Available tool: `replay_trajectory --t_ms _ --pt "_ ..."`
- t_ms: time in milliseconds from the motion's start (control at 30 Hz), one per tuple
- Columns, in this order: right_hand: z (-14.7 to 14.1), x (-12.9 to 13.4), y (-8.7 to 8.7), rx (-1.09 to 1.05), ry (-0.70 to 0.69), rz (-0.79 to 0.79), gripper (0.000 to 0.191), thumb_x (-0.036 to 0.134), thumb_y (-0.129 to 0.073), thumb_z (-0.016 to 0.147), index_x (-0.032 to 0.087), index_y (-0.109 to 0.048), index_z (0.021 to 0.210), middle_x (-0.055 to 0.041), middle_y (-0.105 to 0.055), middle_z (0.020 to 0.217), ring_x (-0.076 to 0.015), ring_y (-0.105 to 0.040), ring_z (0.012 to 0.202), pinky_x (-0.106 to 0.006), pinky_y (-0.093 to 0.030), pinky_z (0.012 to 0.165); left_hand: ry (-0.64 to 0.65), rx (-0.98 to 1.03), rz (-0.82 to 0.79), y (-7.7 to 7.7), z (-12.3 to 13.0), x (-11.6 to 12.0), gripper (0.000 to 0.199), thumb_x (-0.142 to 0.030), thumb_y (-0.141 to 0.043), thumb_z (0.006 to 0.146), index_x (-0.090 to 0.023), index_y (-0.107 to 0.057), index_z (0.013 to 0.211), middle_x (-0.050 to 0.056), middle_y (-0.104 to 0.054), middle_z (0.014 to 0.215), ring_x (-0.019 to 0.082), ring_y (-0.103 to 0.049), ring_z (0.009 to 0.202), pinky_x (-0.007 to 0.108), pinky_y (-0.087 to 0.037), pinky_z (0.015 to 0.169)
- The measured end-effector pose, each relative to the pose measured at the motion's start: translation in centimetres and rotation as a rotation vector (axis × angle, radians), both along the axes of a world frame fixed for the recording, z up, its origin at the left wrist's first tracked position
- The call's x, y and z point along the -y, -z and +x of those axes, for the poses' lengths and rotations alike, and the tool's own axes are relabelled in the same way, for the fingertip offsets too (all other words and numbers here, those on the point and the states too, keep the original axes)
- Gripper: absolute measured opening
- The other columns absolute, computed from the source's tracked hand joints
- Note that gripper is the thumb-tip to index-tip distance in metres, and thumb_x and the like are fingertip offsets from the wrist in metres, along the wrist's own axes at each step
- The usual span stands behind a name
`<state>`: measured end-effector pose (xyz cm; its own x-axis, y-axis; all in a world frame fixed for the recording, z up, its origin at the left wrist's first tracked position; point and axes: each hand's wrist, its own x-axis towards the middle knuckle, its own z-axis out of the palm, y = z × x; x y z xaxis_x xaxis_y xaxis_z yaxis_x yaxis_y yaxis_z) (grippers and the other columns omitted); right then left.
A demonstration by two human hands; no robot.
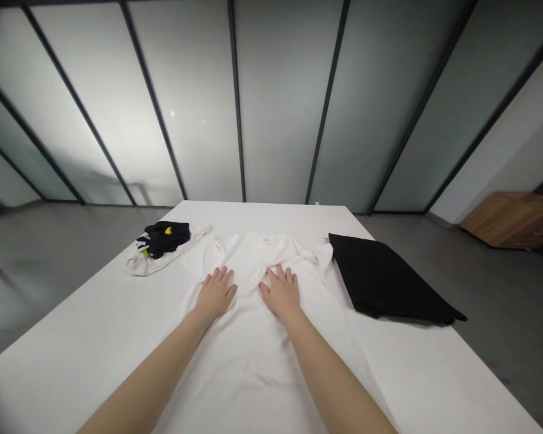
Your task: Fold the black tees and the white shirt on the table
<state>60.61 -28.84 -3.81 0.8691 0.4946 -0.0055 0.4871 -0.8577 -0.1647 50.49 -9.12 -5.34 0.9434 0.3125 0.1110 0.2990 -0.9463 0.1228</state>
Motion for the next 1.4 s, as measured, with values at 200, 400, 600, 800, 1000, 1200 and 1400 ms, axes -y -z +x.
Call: replay_trajectory --t_ms 200,400,600,800,1000,1200,1400 --pt "-3.1 1.8 0.5 -0.051 -0.042 -0.034 0.067 0.052 -0.046 0.105 0.026 -0.039 0.166 -0.0125 -0.024 0.177 -0.0419 -0.022 0.16 -0.057 -0.012 0.127 -0.166 -0.051 0.039 0.0 -4.8 0.3 0.061 -0.043 -0.041 0.106 -0.015 -0.046 0.16 0.017 -0.04 0.169 0.037 -0.035 0.157 0.057 -0.031 0.125" --pt "-6.3 3.6 1.0 -0.081 0.024 -0.094 0.071 0.058 -0.043 0.105 0.026 -0.034 0.168 -0.0144 -0.022 0.177 -0.0451 -0.018 0.161 -0.061 -0.011 0.127 -0.206 -0.044 0.046 1.2 -8.1 0.7 0.069 -0.05 -0.042 0.103 -0.013 -0.047 0.16 0.019 -0.039 0.169 0.042 -0.03 0.159 0.06 -0.028 0.126" --pt "-4.6 2.3 1.0 -0.029 0.106 -0.077 0.069 0.06 -0.042 0.105 0.028 -0.039 0.166 -0.0184 -0.025 0.175 -0.0449 -0.025 0.158 -0.059 -0.016 0.124 -0.014 -0.013 0.032 1.1 -5.2 1.6 0.063 -0.045 -0.042 0.103 -0.016 -0.051 0.158 0.016 -0.044 0.167 0.037 -0.031 0.159 0.055 -0.026 0.128" --pt "1.3 0.8 0.5 0.024 0.135 -0.023 0.064 0.056 -0.043 0.106 0.024 -0.045 0.161 -0.0179 -0.034 0.171 -0.0414 -0.032 0.155 -0.055 -0.019 0.123 -0.088 0.019 0.03 0.2 2.0 -0.5 0.058 -0.049 -0.045 0.104 -0.019 -0.057 0.152 0.016 -0.048 0.164 0.039 -0.042 0.151 0.054 -0.034 0.122" --pt "6.4 3.7 0.3 0.082 0.271 -0.011 0.058 0.045 -0.038 0.107 0.014 -0.052 0.155 -0.0206 -0.053 0.156 -0.0339 -0.048 0.141 -0.045 -0.031 0.116 -0.282 0.055 0.017 -0.6 4.5 -6.3 0.054 -0.041 -0.04 0.105 -0.013 -0.06 0.147 0.02 -0.053 0.159 0.037 -0.045 0.149 0.054 -0.037 0.119" --pt "5.1 5.0 1.1 0.202 0.34 -0.029 0.063 0.045 -0.044 0.105 0.018 -0.045 0.162 -0.0195 -0.051 0.157 -0.0371 -0.046 0.141 -0.049 -0.022 0.12 -0.304 0.098 0.039 0.2 0.9 -6.7 0.05 -0.04 -0.038 0.106 -0.015 -0.065 0.139 0.018 -0.058 0.154 0.035 -0.051 0.142 0.051 -0.041 0.116" --pt "2.5 6.2 0.9 0.158 0.277 -0.06 0.066 0.045 -0.042 0.104 0.02 -0.039 0.166 -0.0194 -0.046 0.161 -0.0386 -0.043 0.143 -0.05 -0.018 0.124 -0.423 0.067 0.097 -0.4 -2.6 -6.6 0.055 -0.044 -0.038 0.106 -0.013 -0.062 0.145 0.021 -0.054 0.157 0.042 -0.047 0.146 0.057 -0.036 0.118"
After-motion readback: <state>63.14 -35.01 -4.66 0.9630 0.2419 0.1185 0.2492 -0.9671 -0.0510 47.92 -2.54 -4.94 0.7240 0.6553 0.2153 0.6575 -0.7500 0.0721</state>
